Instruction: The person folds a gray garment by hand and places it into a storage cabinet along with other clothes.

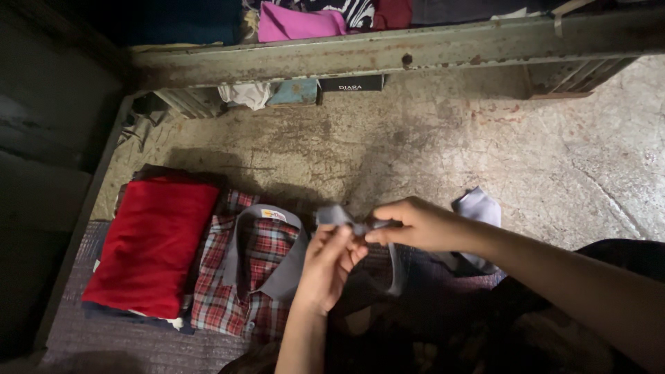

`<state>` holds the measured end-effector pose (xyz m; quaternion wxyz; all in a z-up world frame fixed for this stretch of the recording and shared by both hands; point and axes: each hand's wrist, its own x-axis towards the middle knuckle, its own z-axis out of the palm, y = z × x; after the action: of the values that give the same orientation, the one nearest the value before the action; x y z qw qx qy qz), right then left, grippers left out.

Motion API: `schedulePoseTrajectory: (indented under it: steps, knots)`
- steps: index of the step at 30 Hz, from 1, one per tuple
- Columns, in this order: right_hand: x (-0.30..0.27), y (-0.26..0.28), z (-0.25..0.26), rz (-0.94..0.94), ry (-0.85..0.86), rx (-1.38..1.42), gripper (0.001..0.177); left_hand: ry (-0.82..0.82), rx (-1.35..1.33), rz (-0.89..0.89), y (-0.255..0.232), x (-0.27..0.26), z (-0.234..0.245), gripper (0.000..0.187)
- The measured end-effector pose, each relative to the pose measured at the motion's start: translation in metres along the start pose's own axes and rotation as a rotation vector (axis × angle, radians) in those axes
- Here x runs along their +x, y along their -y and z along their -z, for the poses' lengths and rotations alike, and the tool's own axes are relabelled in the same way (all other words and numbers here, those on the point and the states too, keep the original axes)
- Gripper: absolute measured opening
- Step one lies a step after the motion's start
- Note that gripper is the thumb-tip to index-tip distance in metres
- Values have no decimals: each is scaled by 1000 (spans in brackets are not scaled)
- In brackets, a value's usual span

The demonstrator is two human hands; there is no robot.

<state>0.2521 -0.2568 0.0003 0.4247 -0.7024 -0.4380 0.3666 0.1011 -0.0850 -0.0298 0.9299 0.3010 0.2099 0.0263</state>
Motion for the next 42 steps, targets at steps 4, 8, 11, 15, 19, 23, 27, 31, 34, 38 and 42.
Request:
schedulePoseTrajectory:
  steps: [4, 8, 11, 15, 19, 23, 27, 31, 34, 38, 42]
  knots:
    - [4, -9, -6, -52, 67, -253, 24, -14, 237, 86, -6, -5, -8, 24]
    - [7, -2, 15, 49, -85, -464, 28, 3, 81, 23, -18, -8, -14, 28]
    - [3, 12, 28, 224, -248, -486, 24, 81, 59, -72, -21, -8, -18, 28]
    - [1, 20, 31, 351, -328, -474, 23, 34, -15, -137, -34, -11, -21, 25]
    - [-4, 28, 22, 362, -340, -611, 23, 1, -176, -321, -41, -14, -25, 22]
    - [-11, 24, 23, 433, -388, -648, 25, -325, 38, -308, -38, -6, -23, 26]
    - [-4, 3, 22, 332, -349, -595, 26, -227, 201, -233, -32, 3, -11, 39]
    - [0, -8, 8, 345, -269, -548, 14, -141, 325, -110, -15, 5, -11, 38]
    - [-5, -8, -2, 440, -242, -516, 7, -82, 437, -51, -5, 5, -12, 36]
    - [-9, -1, -7, 279, -146, -387, 1, 44, 604, -212, 4, 7, -12, 37]
    - [-7, 7, -7, 223, -74, -363, 4, 71, 559, -239, 6, 8, -15, 48]
